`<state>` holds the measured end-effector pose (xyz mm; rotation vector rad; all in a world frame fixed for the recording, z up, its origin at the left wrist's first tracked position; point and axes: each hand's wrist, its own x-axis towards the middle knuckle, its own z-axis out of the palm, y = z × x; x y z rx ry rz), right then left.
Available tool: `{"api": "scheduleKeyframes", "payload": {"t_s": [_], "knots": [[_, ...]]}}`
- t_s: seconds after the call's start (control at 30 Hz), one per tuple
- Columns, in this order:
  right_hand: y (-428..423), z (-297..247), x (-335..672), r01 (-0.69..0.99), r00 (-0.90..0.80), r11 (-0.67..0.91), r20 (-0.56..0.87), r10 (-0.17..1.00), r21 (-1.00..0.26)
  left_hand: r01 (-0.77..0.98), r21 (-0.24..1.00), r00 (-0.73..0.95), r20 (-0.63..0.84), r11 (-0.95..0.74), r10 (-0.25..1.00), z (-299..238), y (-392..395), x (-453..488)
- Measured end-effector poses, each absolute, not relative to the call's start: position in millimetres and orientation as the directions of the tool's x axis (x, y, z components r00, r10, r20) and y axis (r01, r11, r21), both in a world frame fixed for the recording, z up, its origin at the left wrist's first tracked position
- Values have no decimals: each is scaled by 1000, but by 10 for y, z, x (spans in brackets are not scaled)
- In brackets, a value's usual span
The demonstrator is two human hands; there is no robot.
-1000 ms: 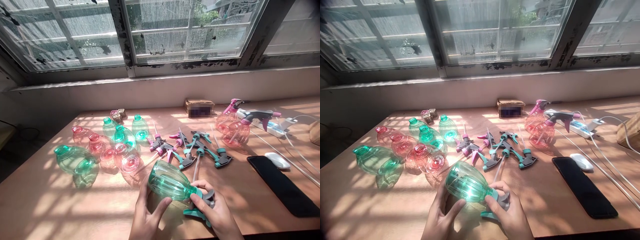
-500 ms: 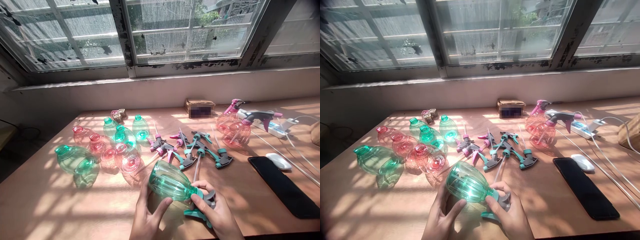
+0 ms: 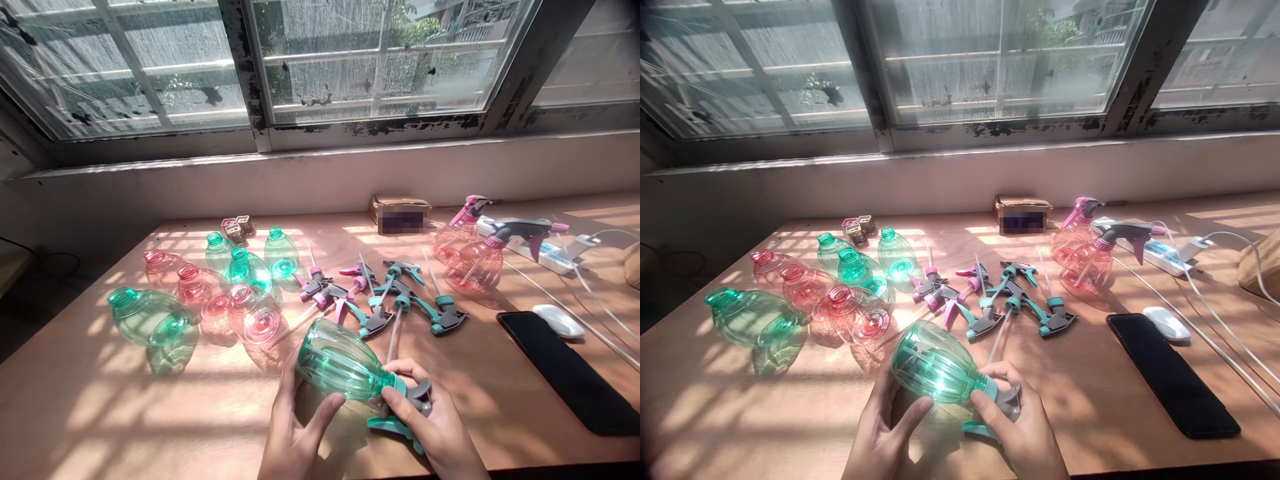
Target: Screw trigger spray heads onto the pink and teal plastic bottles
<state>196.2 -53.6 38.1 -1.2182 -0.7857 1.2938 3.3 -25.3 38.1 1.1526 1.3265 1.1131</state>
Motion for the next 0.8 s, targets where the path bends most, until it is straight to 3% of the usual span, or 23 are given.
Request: {"api": "scheduleKeyframes", "payload": {"t_s": [0.8], "knots": [[-552, 370, 2004, -266, 123, -156, -194, 973, -951, 84, 987, -16, -138, 139, 990, 518, -251, 54]]}}
